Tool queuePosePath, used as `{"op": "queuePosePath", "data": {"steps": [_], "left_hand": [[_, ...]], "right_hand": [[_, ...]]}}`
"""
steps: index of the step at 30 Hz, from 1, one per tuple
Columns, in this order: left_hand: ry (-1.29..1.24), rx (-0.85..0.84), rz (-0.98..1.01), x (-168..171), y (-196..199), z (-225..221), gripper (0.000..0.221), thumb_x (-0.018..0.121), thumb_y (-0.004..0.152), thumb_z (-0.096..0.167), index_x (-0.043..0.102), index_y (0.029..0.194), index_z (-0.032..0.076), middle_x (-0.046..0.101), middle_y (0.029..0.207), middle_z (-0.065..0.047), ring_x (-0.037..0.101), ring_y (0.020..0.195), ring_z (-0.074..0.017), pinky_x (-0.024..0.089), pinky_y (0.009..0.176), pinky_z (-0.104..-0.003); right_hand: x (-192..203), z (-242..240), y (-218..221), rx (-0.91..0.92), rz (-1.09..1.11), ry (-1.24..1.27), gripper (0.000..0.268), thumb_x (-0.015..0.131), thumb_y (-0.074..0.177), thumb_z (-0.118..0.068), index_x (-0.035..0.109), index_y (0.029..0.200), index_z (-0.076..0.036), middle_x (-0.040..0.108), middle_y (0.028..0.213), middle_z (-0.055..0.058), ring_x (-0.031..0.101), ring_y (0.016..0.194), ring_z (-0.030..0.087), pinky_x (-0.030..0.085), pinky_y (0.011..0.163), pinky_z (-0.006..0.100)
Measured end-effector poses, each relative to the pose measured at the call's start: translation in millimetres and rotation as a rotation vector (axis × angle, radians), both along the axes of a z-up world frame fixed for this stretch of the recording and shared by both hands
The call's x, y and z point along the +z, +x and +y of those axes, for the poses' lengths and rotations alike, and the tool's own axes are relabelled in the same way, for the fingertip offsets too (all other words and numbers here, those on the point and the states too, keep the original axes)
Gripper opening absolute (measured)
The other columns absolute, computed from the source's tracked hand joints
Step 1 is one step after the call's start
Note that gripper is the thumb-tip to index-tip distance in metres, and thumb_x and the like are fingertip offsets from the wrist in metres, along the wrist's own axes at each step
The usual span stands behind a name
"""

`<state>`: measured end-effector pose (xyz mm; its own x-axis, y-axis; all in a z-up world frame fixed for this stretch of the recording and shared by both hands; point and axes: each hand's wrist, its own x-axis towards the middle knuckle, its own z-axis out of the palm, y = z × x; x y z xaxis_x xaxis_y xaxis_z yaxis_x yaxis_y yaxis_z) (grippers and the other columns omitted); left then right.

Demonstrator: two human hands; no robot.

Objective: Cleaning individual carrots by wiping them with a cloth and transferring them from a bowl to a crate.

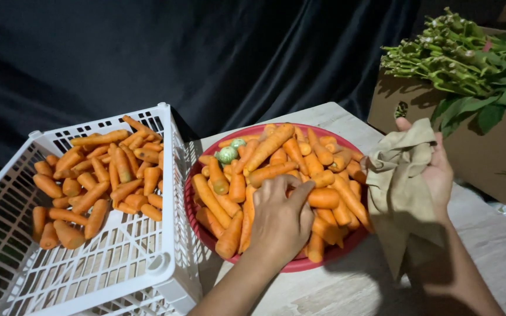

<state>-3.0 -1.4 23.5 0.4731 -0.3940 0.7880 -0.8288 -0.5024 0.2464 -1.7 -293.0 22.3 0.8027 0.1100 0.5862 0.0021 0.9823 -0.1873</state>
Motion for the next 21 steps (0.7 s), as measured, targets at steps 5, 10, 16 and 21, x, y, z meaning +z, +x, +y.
{"op": "queuePosePath", "data": {"steps": [5, 10, 16, 21], "left_hand": [[0.033, 0.008, -0.040, -3.5, -4.4, 2.9, 0.035, 0.061, 0.093, 0.014, 0.067, 0.128, 0.011, 0.057, 0.114, -0.015, 0.051, 0.099, -0.0356, 0.039, 0.077, -0.051], [0.018, 0.029, -0.083, 4.7, -17.4, 12.2, 0.032, 0.055, 0.099, 0.017, 0.061, 0.129, 0.009, 0.057, 0.123, -0.019, 0.052, 0.100, -0.0380, 0.039, 0.078, -0.051], [0.014, -0.119, 0.037, 23.2, -55.1, 40.4, 0.029, 0.058, 0.097, 0.011, 0.064, 0.126, 0.009, 0.059, 0.107, -0.015, 0.053, 0.090, -0.0399, 0.041, 0.076, -0.052], [0.073, -0.079, 0.066, 46.4, -74.2, 76.8, 0.017, 0.068, 0.090, 0.012, 0.059, 0.104, 0.010, 0.057, 0.098, -0.013, 0.053, 0.090, -0.0374, 0.042, 0.077, -0.048]], "right_hand": [[-2.8, 14.4, 7.1, -0.277, 0.162, -0.153, 0.050, 0.052, 0.110, -0.043, 0.063, 0.139, -0.004, 0.061, 0.099, 0.008, 0.061, 0.091, 0.023, 0.051, 0.084, 0.041], [10.1, 41.6, -1.6, -0.339, 0.124, -0.278, 0.052, 0.069, 0.091, -0.043, 0.066, 0.131, -0.010, 0.052, 0.091, 0.009, 0.040, 0.084, 0.023, 0.037, 0.079, 0.039], [15.8, 56.1, 2.4, -0.354, 0.237, -0.412, 0.043, 0.067, 0.099, -0.054, 0.072, 0.113, -0.014, 0.048, 0.082, 0.000, 0.038, 0.071, 0.015, 0.033, 0.056, 0.024], [40.2, 71.3, -5.8, -0.433, 0.498, -0.477, 0.043, 0.066, 0.090, -0.061, 0.062, 0.099, -0.019, 0.044, 0.074, -0.001, 0.034, 0.060, 0.012, 0.025, 0.047, 0.022]]}}
